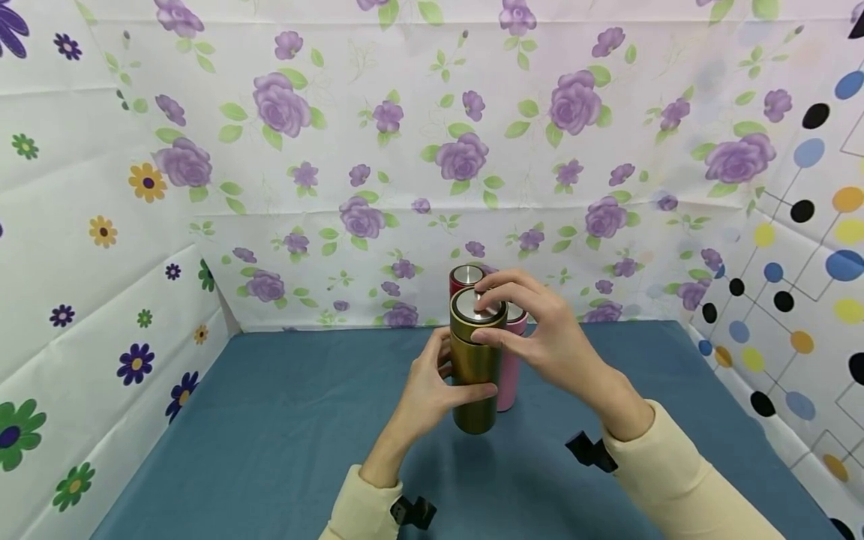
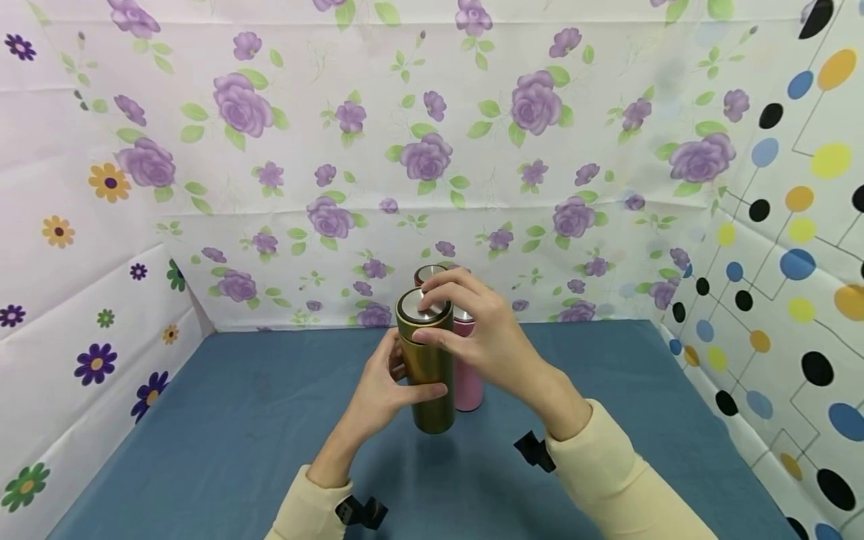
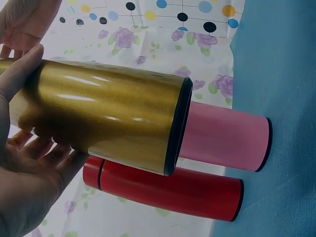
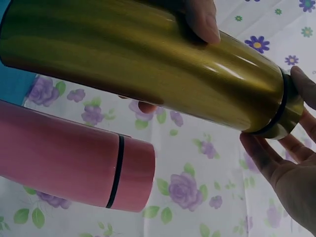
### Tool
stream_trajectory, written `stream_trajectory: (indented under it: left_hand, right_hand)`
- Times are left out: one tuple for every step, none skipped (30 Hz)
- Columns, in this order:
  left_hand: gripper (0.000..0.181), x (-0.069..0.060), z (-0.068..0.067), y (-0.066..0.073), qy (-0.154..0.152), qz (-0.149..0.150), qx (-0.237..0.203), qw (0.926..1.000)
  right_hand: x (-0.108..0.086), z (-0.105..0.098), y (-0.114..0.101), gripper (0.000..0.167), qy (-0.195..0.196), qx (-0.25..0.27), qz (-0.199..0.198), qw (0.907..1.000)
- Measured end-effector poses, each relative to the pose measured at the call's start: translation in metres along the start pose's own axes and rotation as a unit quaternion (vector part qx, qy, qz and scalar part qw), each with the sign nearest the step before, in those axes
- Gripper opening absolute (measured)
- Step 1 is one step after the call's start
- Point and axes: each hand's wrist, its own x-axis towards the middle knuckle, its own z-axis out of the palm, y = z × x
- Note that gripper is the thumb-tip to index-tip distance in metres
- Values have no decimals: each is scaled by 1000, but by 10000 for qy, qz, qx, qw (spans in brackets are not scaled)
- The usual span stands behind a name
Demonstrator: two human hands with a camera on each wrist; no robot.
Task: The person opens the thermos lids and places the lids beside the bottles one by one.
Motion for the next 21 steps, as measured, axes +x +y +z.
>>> stream_trajectory:
  left_hand:
    - [78,0,0,0,-13,0,10,10000]
    - [78,0,0,0,-31,1,27,10000]
    - [79,0,-1,1,-59,5,29,10000]
    - [79,0,-1,1,-94,12,23,10000]
    - [80,0,-2,2,-142,21,5,9999]
    - [81,0,-2,2,-197,20,-11,9998]
    - [81,0,-3,2,-259,15,-33,9997]
    - [81,1,-4,2,-333,8,-64,9994]
    - [81,1,-5,2,-421,-1,-116,9990]
    - [81,1,-6,2,-498,-13,-160,9986]
    - [81,1,-6,2,-568,-23,-200,9982]
    - [80,1,-7,2,-625,-34,-232,9978]
    - [80,1,-7,2,-662,-33,-254,9975]
    - [80,1,-7,2,-681,-33,-269,9973]
    - [80,0,-7,2,-674,-31,-271,9974]
    - [80,0,-7,2,-640,-26,-258,9976]
    - [81,0,-6,2,-600,-17,-244,9979]
    - [81,0,-6,2,-542,-11,-215,9983]
    - [81,-1,-5,2,-479,-4,-187,9987]
    - [81,-1,-4,2,-413,-1,-161,9990]
    - [80,-1,-4,2,-350,3,-135,9993]
  right_hand:
    - [0,-1,0,33,-34,26,-1,10000]
    - [0,-2,0,33,-72,52,0,10000]
    - [1,-4,0,33,-107,97,-8,9999]
    - [1,-5,0,33,-155,145,-19,9998]
    - [1,-7,1,33,-206,217,-25,9995]
    - [2,-9,1,32,-269,328,-18,9991]
    - [2,-11,1,32,-341,459,-1,9984]
    - [3,-13,2,32,-424,604,36,9973]
    - [3,-15,2,31,-510,765,83,9957]
    - [4,-17,2,30,-602,920,147,9938]
    - [4,-19,2,30,-683,1063,215,9918]
    - [4,-20,3,29,-758,1181,268,9897]
    - [4,-22,3,28,-815,1240,307,9885]
    - [4,-22,3,27,-859,1275,335,9875]
    - [4,-23,3,27,-885,1276,340,9873]
    - [4,-23,4,27,-898,1236,324,9877]
    - [4,-22,3,28,-892,1168,287,9887]
    - [4,-21,3,29,-852,1056,233,9905]
    - [4,-20,2,31,-787,911,172,9926]
    - [4,-17,1,32,-696,734,102,9948]
    - [4,-14,0,33,-594,525,33,9968]
